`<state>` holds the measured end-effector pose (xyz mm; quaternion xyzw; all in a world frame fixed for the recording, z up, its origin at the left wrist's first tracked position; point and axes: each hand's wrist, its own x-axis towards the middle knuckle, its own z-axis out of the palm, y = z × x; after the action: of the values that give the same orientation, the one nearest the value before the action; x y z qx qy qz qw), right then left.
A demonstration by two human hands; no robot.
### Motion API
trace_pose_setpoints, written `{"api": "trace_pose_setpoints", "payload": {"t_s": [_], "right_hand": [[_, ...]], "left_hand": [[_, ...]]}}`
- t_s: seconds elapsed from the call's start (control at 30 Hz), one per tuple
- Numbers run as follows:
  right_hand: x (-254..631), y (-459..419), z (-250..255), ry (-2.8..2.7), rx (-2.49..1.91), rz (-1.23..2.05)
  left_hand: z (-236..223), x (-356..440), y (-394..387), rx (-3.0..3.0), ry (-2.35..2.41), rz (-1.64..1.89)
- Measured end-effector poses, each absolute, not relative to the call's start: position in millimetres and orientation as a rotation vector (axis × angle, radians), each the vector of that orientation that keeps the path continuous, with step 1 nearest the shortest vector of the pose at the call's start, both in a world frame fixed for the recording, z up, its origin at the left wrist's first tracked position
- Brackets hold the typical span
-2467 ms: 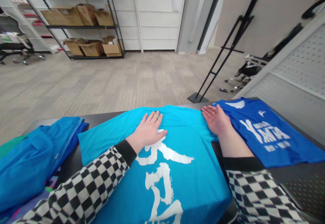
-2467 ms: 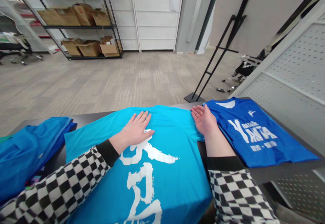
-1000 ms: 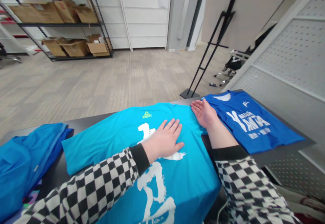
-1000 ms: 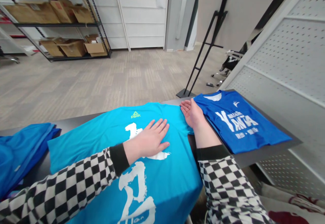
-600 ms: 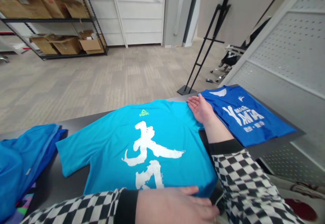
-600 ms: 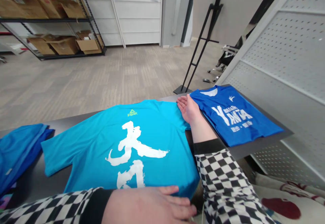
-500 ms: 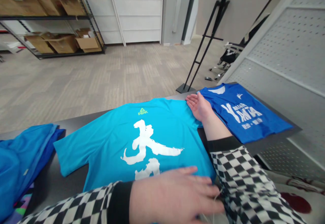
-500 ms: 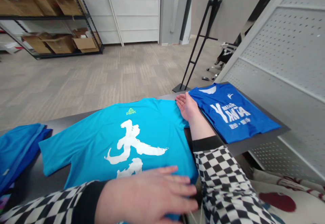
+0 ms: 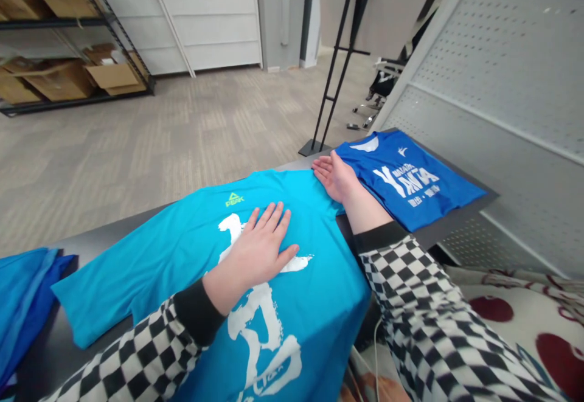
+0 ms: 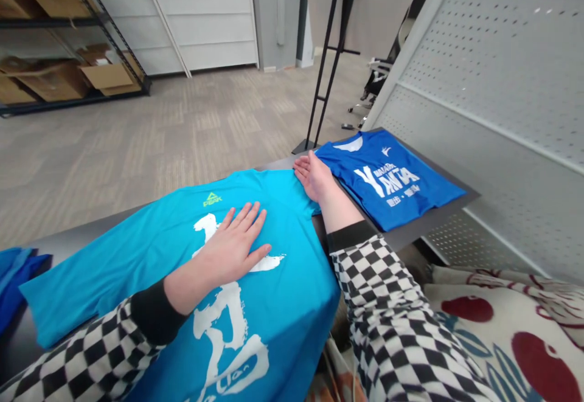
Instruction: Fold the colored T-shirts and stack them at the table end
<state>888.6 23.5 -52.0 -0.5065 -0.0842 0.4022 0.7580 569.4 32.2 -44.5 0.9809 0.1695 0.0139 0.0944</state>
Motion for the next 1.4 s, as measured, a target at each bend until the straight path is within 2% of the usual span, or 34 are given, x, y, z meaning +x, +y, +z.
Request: {"api": "trace_pose_setpoints", "payload": {"t_s": [0.23,0.4,0.67,0.8,0.87,0.93,1.07,1.2,1.4], "right_hand": [[893,23,-50,-0.159,-1.084,0.925],[894,24,-48,-0.171,-1.086,0.944],[895,24,-51,-0.192,-1.079,0.943],[895,26,-52,-0.185,-1.086,0.945],[895,26,-52,-0.188,-1.089,0.945],[896,26,-53,-0.196,-1.088,0.945],[895,26,-52,-0.194,-1.075,0.943],[892,28,-49,-0.19,-1.09,0.948],[895,28,-51,-0.173,-1.086,0.944]], "left_hand": [[-48,563,43,2.906,0.49,-0.019],[-29,587,11,2.892,0.56,0.04],[-37,606,-123,2.748,-0.009,0.001],[-22,588,-140,2.584,-0.322,-0.06],[-7,584,-120,2.472,-0.461,-0.083],[4,583,-81,2.493,-0.321,-0.037],[0,561,28,2.786,0.491,0.078],[-29,508,118,2.772,1.228,-0.06],[-42,481,156,2.727,1.304,-0.22]]}}
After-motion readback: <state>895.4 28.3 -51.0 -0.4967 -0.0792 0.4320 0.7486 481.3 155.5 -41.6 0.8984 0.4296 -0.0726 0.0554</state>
